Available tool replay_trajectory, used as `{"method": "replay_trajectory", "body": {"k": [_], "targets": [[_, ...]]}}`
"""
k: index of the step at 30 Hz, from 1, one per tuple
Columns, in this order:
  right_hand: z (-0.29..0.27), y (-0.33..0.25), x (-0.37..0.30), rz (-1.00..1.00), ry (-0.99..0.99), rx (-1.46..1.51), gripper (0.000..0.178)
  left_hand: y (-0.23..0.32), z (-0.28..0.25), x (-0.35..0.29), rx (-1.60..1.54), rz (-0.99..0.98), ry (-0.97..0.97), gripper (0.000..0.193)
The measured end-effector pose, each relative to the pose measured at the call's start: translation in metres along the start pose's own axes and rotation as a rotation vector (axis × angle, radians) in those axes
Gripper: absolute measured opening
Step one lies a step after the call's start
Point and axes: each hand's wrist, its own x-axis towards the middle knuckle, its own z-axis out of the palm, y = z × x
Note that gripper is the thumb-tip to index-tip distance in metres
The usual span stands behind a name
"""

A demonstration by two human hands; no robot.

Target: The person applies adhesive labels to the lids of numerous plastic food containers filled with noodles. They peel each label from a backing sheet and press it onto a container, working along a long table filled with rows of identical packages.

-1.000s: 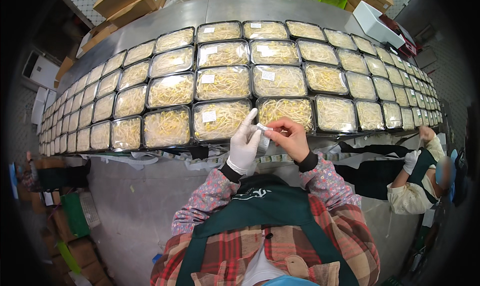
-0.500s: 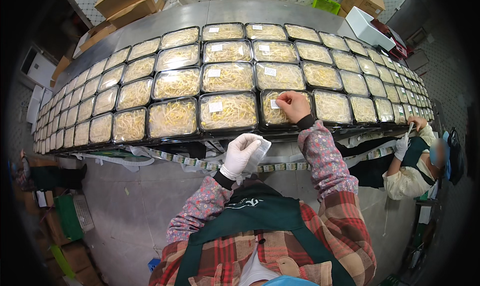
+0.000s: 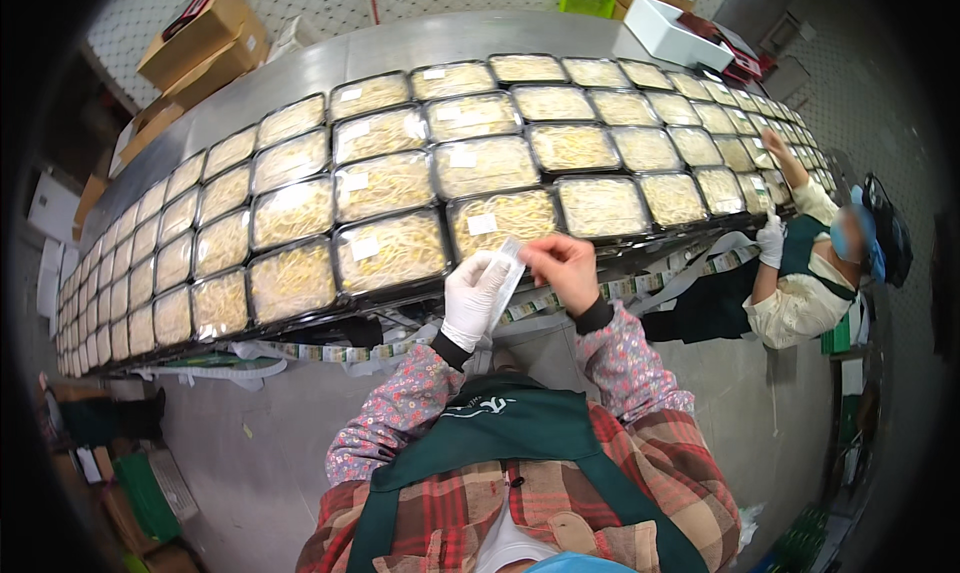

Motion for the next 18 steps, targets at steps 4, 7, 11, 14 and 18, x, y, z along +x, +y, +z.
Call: {"method": "replay_trajectory", "body": {"k": [4,7,11,14,18], "targets": [[-0.103,-0.01,0.061,-0.077,0.168,-0.304,0.019,-0.021,0.022,0.013,-0.05,-0.152,-0.172,0.014],[-0.157,0.003,0.1,-0.246,0.019,-0.71,0.022,-0.02,0.046,0.026,-0.085,-0.158,-0.135,0.011],[-0.15,-0.007,0.111,-0.127,-0.06,-1.06,0.028,-0.023,0.067,0.049,-0.002,0.03,-0.088,0.009],[-0.143,-0.021,0.105,-0.15,-0.039,-1.25,0.034,-0.026,0.074,0.07,0.035,0.091,-0.028,0.009],[-0.148,-0.022,0.099,-0.17,0.125,-0.895,0.034,-0.019,0.09,0.081,0.015,0.107,0.057,0.007]]}}
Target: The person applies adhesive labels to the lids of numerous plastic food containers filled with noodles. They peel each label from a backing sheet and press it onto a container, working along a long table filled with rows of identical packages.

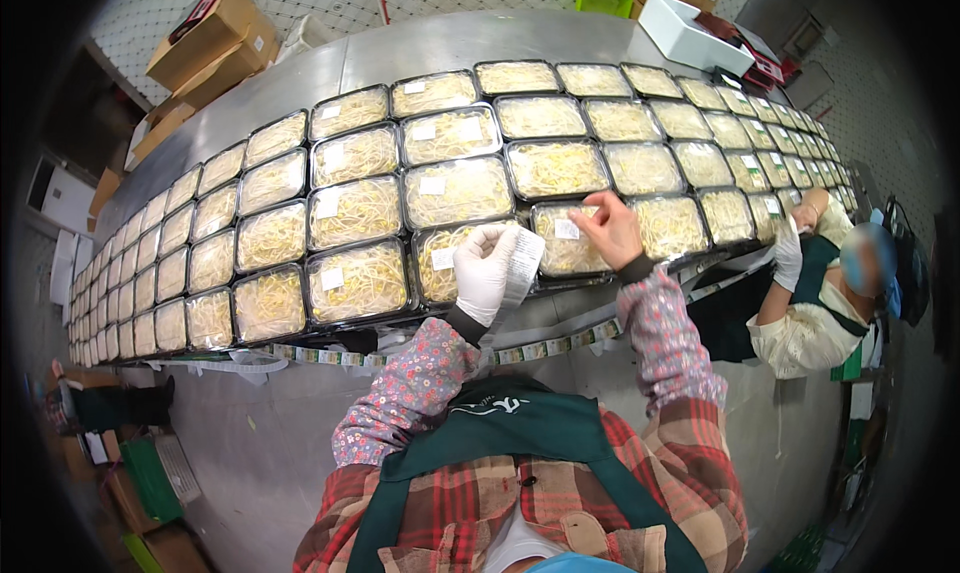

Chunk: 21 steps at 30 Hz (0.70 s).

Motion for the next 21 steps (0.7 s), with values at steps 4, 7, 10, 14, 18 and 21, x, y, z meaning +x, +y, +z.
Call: {"method": "replay_trajectory", "body": {"k": [4,7,10,14,18,21], "targets": [[0.023,-0.038,-0.022,0.156,-0.418,1.012,0.017,-0.002,0.013,0.004,-0.006,0.069,0.018,0.008],[0.028,-0.04,-0.008,0.074,-0.315,0.991,0.011,0.0,0.021,0.01,-0.004,0.016,-0.03,0.008],[0.034,-0.031,0.03,-0.013,-0.112,0.759,0.014,-0.006,0.017,0.019,-0.003,-0.071,-0.105,0.018],[0.033,0.018,0.116,-0.063,-0.149,0.436,0.023,-0.01,0.004,0.026,-0.046,-0.146,-0.085,0.019],[0.053,0.027,0.141,-0.196,-0.146,-0.031,0.026,-0.005,0.004,0.039,0.072,0.02,-0.11,0.02],[0.043,-0.001,0.134,-0.22,-0.126,-0.332,0.035,0.001,-0.005,0.054,0.047,-0.095,-0.09,0.021]]}}
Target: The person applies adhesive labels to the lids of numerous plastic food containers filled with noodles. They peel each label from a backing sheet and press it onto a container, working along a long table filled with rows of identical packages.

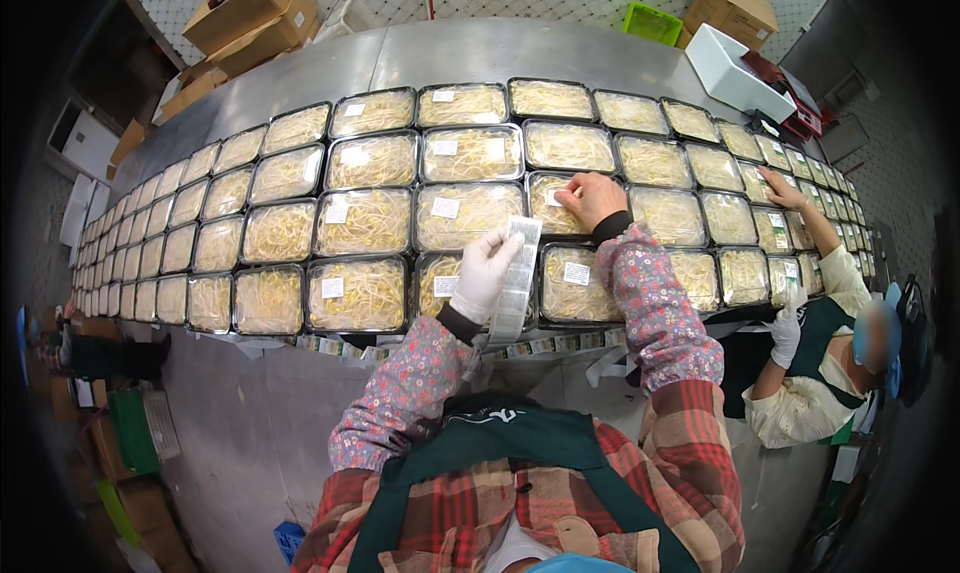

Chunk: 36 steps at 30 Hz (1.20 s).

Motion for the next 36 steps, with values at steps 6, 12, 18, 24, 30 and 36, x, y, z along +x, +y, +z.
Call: {"method": "replay_trajectory", "body": {"k": [6,12,18,24,30,36], "targets": [[-0.012,-0.01,-0.027,0.163,-0.19,1.067,0.027,0.006,0.01,0.01,-0.087,0.043,0.138,0.015],[-0.018,-0.046,-0.025,0.098,-0.247,1.323,0.014,0.006,0.013,0.019,-0.072,0.025,0.134,0.017],[0.008,0.03,0.098,0.212,-0.103,0.853,0.019,0.003,-0.003,0.02,-0.03,-0.066,0.074,0.015],[0.021,0.022,0.119,0.087,0.029,0.011,0.035,0.006,-0.019,0.034,-0.009,0.06,0.133,0.011],[0.002,-0.008,0.067,0.151,-0.201,0.995,0.034,0.024,-0.003,0.042,-0.087,0.097,0.262,0.01],[-0.019,-0.063,0.017,-0.013,-0.339,1.185,0.016,-0.001,-0.011,0.064,-0.071,0.06,0.277,0.015]]}}
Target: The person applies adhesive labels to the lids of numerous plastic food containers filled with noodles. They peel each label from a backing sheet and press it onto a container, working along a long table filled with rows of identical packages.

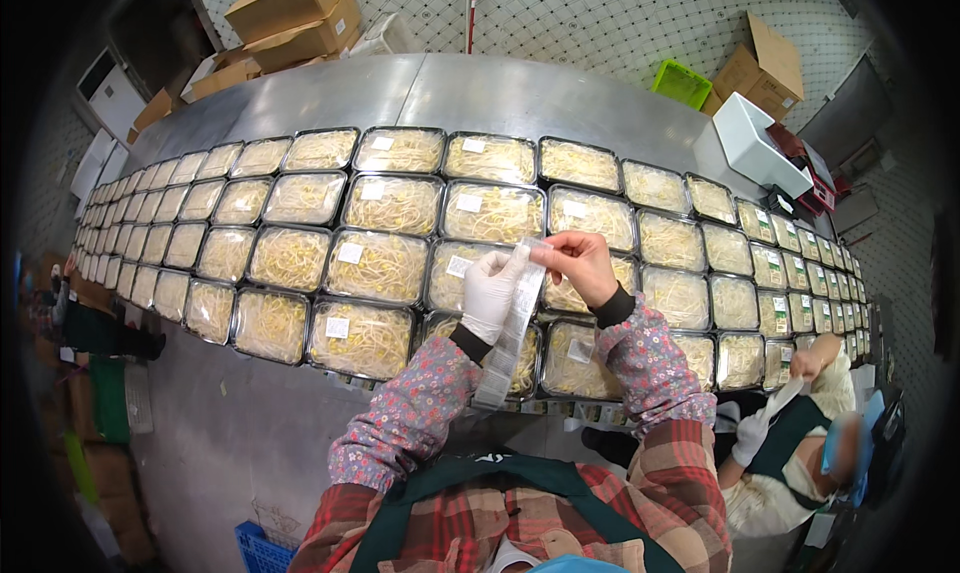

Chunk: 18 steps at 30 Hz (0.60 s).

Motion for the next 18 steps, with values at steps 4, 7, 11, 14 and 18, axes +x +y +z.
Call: {"method": "replay_trajectory", "body": {"k": [4,7,11,14,18], "targets": [[-0.087,0.026,0.099,-0.123,0.305,-0.181,0.019,0.021,0.006,-0.018,0.076,-0.085,-0.192,0.016],[-0.144,0.056,0.174,-0.152,0.409,-0.706,0.028,0.034,-0.007,-0.028,-0.011,-0.099,-0.124,0.018],[-0.115,0.064,0.227,0.064,0.295,-1.142,0.035,0.051,-0.039,-0.058,-0.034,-0.107,-0.012,0.012],[-0.096,0.072,0.232,0.128,0.442,-1.373,0.036,0.061,-0.061,-0.097,0.016,-0.136,0.026,0.011],[-0.146,0.079,0.215,0.059,0.48,-1.398,0.052,0.066,-0.093,-0.155,0.045,-0.185,0.0,0.012]]}}
